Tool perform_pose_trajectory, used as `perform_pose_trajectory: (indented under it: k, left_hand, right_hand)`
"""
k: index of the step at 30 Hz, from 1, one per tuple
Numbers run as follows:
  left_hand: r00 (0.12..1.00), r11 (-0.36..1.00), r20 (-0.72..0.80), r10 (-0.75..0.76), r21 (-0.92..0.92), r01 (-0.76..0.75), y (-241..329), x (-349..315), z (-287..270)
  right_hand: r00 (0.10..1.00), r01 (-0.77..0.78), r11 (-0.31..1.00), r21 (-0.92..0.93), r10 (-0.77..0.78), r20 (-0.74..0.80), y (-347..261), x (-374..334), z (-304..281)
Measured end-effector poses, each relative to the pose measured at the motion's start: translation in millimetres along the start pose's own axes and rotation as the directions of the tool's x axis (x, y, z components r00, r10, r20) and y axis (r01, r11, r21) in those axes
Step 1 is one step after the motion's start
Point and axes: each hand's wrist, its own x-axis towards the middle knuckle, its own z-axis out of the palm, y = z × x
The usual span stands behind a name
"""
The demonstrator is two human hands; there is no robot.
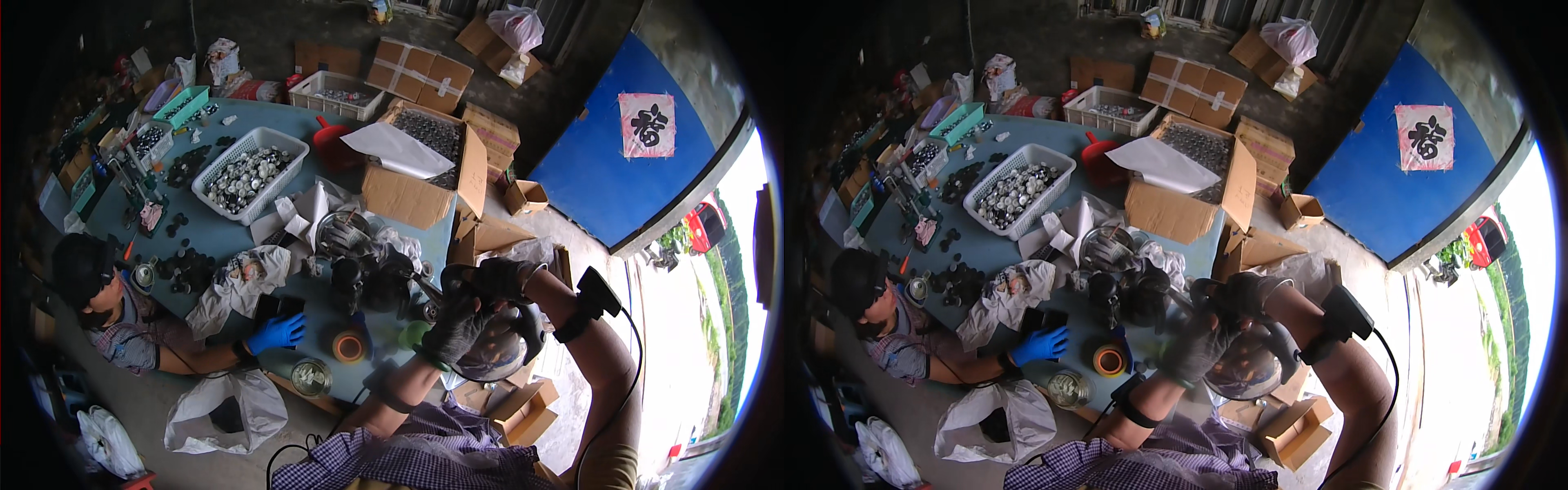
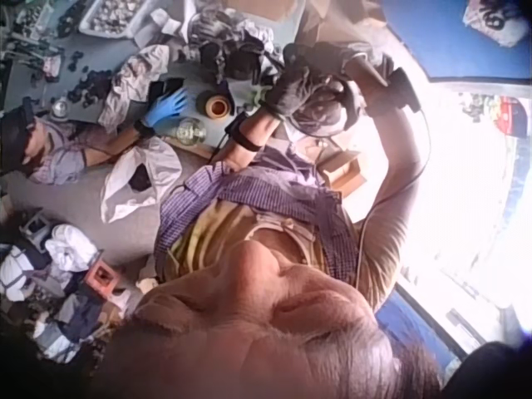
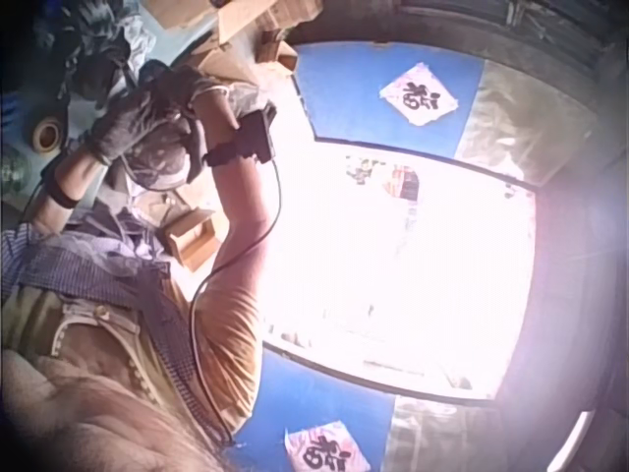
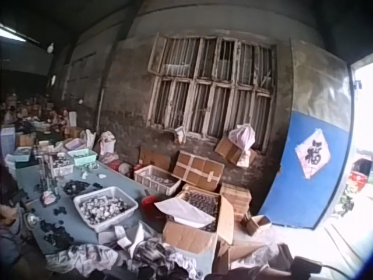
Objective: Walking through a manufacturing facility while carrying a metal kettle.
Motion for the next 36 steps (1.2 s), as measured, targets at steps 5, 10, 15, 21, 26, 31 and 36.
perform_pose_trajectory:
  k: [5, 10, 15, 21, 26, 31, 36]
  left_hand:
    - [0.999, 0.994, 0.033, -0.019, 0.104, 0.016, -2.1, 1.5, -1.3]
    - [0.999, 0.991, -0.037, 0.007, 0.132, -0.002, -3.3, 3.5, 0.7]
    - [0.996, 0.998, 0.063, -0.057, 0.010, 0.057, -8.7, 7.3, -5.3]
    - [1.000, 0.995, -0.003, -0.030, 0.094, 0.030, 1.2, 5.7, 1.9]
    - [0.964, -0.657, 0.267, -0.004, 0.725, -0.204, 18.5, 5.9, 9.6]
    - [0.936, -0.585, 0.329, 0.128, 0.787, -0.196, 14.6, 3.1, 8.2]
    - [0.954, -0.657, 0.297, 0.030, 0.725, -0.205, 21.4, 9.3, 5.5]
  right_hand:
    - [0.995, 0.091, 0.990, -0.105, -0.096, -0.040, 2.0, 3.1, 2.0]
    - [1.000, -0.020, 0.997, 0.069, 0.021, -0.021, -4.2, -5.1, -1.4]
    - [0.999, -0.028, 0.994, 0.103, 0.030, -0.024, -1.7, -4.0, -0.9]
    - [0.996, 0.070, 0.994, -0.087, -0.074, -0.051, 4.6, 1.6, 2.3]
    - [0.994, 0.101, 0.995, -0.022, -0.102, -0.044, 12.5, 12.6, 6.4]
    - [0.998, 0.070, 0.996, 0.053, -0.069, -0.006, 15.4, 23.9, 7.0]
    - [0.998, -0.068, 0.976, 0.207, 0.067, 0.010, 11.3, 7.4, 2.5]
